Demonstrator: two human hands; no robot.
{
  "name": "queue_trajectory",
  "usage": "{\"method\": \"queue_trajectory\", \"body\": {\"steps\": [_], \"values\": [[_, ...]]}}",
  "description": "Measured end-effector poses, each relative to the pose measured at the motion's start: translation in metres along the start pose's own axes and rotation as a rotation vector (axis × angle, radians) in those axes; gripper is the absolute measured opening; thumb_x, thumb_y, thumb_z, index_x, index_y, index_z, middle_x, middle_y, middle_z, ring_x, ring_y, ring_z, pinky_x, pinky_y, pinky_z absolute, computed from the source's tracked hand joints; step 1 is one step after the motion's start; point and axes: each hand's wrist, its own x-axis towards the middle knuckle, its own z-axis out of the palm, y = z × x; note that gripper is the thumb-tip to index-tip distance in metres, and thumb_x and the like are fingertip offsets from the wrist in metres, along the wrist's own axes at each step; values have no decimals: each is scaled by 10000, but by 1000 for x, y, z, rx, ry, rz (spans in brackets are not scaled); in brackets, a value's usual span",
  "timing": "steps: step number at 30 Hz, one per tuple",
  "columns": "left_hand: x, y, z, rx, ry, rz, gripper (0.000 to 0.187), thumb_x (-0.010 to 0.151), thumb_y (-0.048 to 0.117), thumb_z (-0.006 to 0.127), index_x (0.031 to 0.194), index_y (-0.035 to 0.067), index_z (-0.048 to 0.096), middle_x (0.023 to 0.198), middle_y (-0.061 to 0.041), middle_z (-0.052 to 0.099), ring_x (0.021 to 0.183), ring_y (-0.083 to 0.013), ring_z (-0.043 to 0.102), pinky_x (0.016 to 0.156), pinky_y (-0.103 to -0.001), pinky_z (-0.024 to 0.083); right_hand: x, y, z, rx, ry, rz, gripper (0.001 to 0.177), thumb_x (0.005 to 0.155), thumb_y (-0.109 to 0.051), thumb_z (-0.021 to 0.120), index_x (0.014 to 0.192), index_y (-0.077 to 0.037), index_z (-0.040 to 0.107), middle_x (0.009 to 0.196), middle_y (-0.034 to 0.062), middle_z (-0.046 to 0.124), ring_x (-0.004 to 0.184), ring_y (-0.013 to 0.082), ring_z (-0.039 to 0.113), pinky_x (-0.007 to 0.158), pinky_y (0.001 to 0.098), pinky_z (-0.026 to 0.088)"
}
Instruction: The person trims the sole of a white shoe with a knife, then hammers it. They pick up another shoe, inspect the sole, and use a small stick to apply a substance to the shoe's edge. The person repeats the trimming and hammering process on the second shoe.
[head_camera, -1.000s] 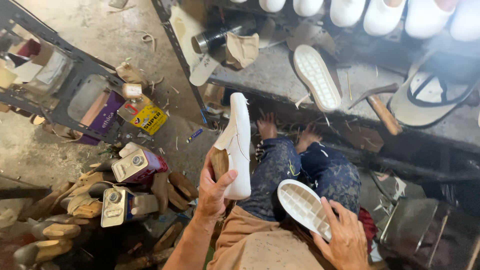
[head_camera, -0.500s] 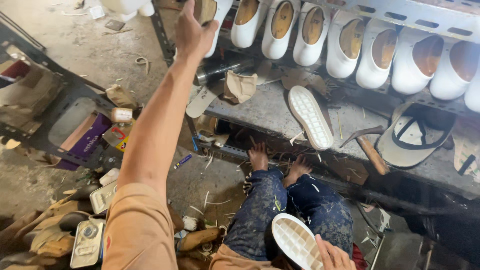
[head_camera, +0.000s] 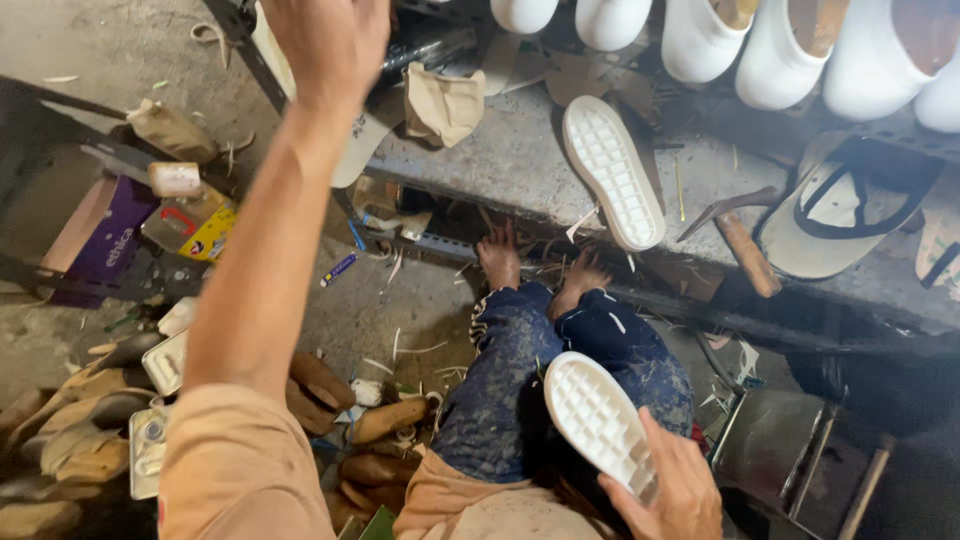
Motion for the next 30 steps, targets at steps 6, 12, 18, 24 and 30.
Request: {"method": "queue_trajectory", "body": {"steps": [6, 12, 18, 24, 30], "values": [[-223, 125, -103, -712, -545, -441, 722, 980, 477, 536, 1499, 1, 378, 1419, -221, 578, 1206, -306, 644, 977, -415, 554, 89, -45, -10, 413, -231, 407, 990, 738, -400, 782, 1580, -122, 341, 1554, 68, 487, 1345, 276, 501, 1095, 413, 388], [-332, 148, -147, -675, -500, -738, 607, 1021, 467, 459, 1445, 33, 482, 1453, -158, 572, 1285, -285, 623, 1051, -406, 504, 226, -77, 52, 1077, -322, 574, 921, 796, -212, 685, 1601, -116, 249, 1540, 115, 465, 1337, 226, 513, 1100, 367, 374], [-349, 141, -167, -536, -521, -638, 525, 1044, 370, 435, 1434, 24, 494, 1419, -156, 577, 1263, -263, 620, 1021, -398, 525, 362, -98, 103, 830, -112, 644, 977, 766, -431, 749, 1587, -183, 281, 1448, 200, 525, 1292, 344, 576, 1008, 455, 487], [-369, 140, -153, -356, -561, -474, 514, 1030, 323, 473, 1436, 9, 491, 1470, -169, 532, 1356, -301, 519, 1117, -430, 432, 404, -99, 141, 516, -6, 656, 930, 800, -500, 699, 1564, -171, 283, 1468, 254, 409, 1328, 479, 431, 967, 586, 453], [-366, 137, -141, -263, -567, -342, 509, 1023, 346, 488, 1402, 7, 526, 1427, -167, 574, 1285, -318, 568, 1114, -446, 427, 403, -79, 162, 457, 95, 430, 837, 831, -604, 661, 1508, -180, 411, 1432, 222, 451, 1305, 420, 443, 970, 568, 453]]}}
